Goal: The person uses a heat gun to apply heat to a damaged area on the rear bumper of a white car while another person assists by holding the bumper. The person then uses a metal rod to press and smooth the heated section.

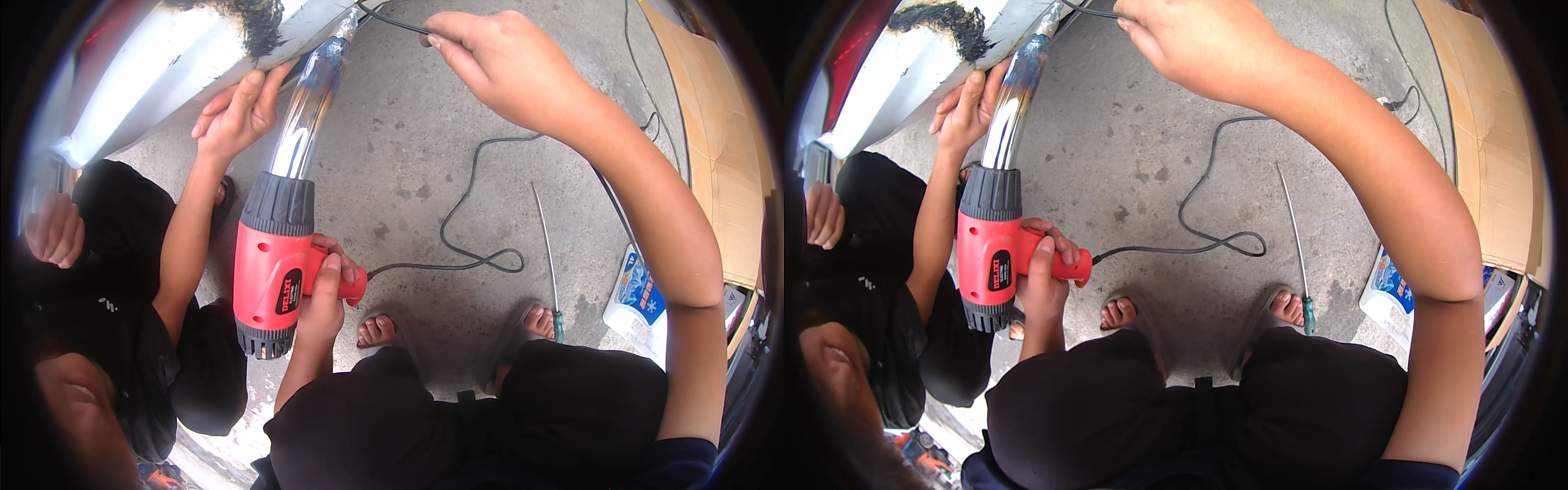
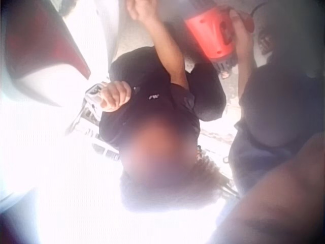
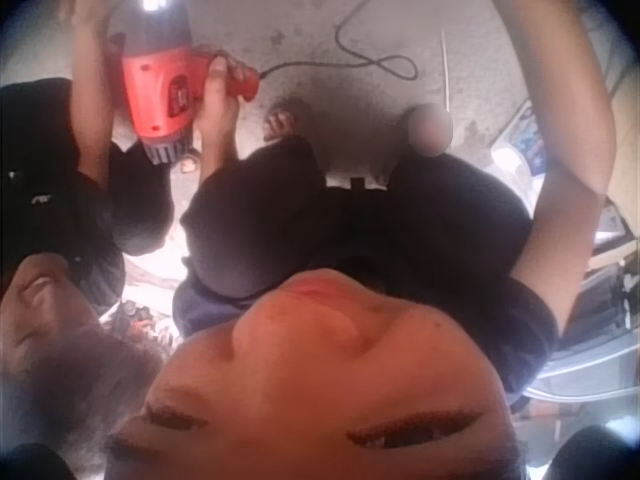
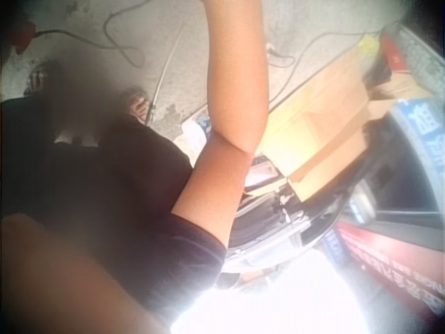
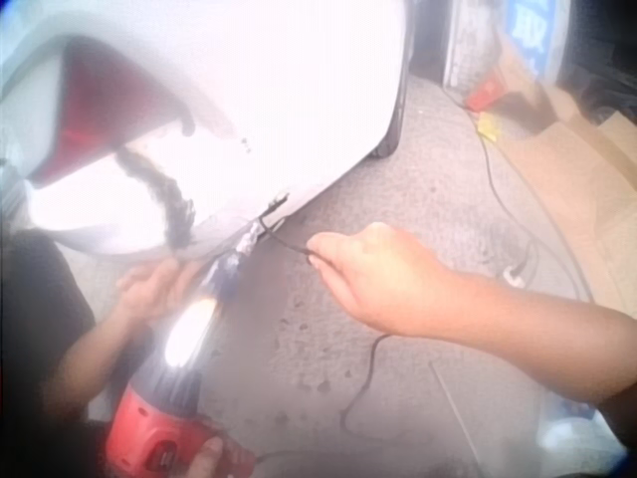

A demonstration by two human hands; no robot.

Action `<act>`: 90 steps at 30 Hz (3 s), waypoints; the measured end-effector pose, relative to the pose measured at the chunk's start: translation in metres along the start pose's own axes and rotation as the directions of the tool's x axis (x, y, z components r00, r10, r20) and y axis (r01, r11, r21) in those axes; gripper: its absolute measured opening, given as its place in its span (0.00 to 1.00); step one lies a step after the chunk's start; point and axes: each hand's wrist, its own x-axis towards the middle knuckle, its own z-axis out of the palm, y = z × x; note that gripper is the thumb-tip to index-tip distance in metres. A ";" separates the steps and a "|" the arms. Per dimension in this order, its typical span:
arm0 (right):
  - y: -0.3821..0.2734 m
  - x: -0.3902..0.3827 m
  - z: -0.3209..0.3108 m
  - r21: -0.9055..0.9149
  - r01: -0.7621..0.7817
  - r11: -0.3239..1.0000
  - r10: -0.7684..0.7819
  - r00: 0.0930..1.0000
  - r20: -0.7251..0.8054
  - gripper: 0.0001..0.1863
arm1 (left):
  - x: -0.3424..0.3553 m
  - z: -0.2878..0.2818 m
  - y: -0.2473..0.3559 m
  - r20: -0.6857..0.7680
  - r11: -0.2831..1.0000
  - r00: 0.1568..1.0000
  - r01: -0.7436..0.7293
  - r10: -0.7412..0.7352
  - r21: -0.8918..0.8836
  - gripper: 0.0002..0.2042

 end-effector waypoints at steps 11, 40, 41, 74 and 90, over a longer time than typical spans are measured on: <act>-0.004 0.000 0.000 0.007 -0.011 1.000 0.011 1.000 0.006 0.12 | 0.001 -0.001 0.000 0.002 1.000 1.000 -0.008 0.008 0.012 0.11; -0.003 0.005 0.000 0.116 -0.005 0.993 0.003 1.000 0.017 0.10 | 0.000 -0.002 -0.003 0.021 1.000 1.000 -0.011 0.011 -0.008 0.11; -0.003 0.005 -0.002 0.147 -0.010 0.989 0.006 1.000 0.026 0.09 | 0.000 -0.002 -0.003 0.022 1.000 1.000 -0.013 0.014 -0.004 0.11; -0.005 0.006 -0.003 0.134 -0.021 0.991 0.012 0.998 0.069 0.09 | -0.002 -0.006 -0.005 0.028 0.999 1.000 0.004 -0.003 -0.053 0.11; -0.009 0.006 -0.003 0.150 0.008 0.989 -0.011 1.000 0.024 0.08 | -0.004 -0.005 -0.005 0.014 1.000 1.000 -0.018 0.019 -0.018 0.11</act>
